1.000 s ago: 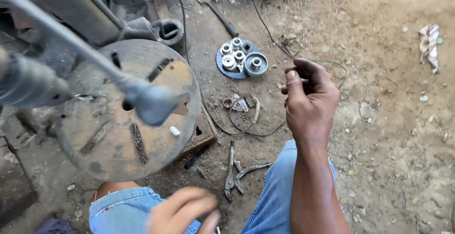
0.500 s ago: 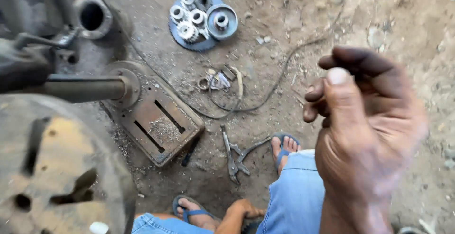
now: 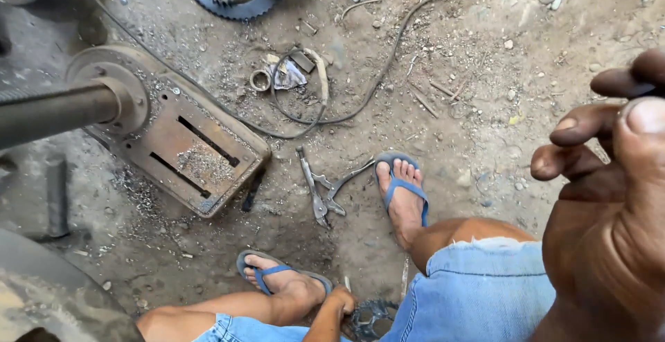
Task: Assembling and inspecting small metal gears and bushings on a workshop floor.
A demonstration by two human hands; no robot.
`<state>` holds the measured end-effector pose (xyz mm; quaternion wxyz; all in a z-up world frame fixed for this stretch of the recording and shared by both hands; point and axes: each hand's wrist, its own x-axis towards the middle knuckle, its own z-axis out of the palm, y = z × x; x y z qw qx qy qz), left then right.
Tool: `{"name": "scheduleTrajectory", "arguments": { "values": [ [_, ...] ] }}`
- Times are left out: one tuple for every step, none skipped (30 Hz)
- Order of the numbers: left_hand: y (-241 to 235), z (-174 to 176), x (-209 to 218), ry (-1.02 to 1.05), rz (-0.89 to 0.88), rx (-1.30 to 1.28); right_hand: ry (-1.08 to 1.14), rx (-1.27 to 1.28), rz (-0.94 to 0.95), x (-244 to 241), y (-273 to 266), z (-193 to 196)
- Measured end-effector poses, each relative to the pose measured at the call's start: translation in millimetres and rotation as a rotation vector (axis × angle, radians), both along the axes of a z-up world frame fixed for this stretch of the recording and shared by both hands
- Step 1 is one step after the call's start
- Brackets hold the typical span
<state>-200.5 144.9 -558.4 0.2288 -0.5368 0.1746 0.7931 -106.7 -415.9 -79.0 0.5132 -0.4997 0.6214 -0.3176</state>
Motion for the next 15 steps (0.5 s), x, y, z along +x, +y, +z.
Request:
{"name": "scheduleTrajectory", "arguments": {
  "values": [
    [4,-11,-6,0.028,-0.159,-0.099,-0.011,-0.005,0.011,5,0,0],
    [8,-21,-13,0.056,-0.317,-0.199,-0.022,-0.010,0.022,9,0,0],
    [-8,-11,-3,0.050,-0.310,-0.204,-0.026,-0.015,0.030,15,1,-1],
    [-23,0,6,-0.048,-0.202,-0.068,-0.037,-0.014,0.046,21,2,0],
    [-34,17,15,-0.142,-0.093,0.076,-0.047,-0.004,0.062,27,2,1],
    [-29,27,6,-0.144,-0.085,0.079,-0.049,-0.001,0.070,33,8,4],
    [-36,21,4,-0.107,-0.183,0.001,-0.058,-0.036,0.081,39,11,4],
    [-44,15,2,-0.072,-0.283,-0.076,-0.067,-0.072,0.091,45,14,5],
    [-51,14,6,-0.085,-0.276,-0.083,-0.079,-0.082,0.099,50,17,9],
    [-57,12,9,-0.090,-0.245,-0.094,-0.040,-0.114,0.125,55,20,13],
    [-54,20,4,-0.080,-0.217,-0.091,0.011,-0.132,0.149,56,26,17],
    [-39,31,-3,-0.079,-0.211,-0.086,0.011,-0.126,0.156,53,29,16],
    [-31,38,-9,-0.111,-0.176,-0.098,0.003,-0.157,0.176,53,30,15],
    [-22,49,-20,-0.143,-0.141,-0.110,-0.005,-0.187,0.197,53,30,15],
    [-9,58,-21,-0.175,-0.107,-0.115,-0.014,-0.191,0.200,53,32,17]
  ]
}}
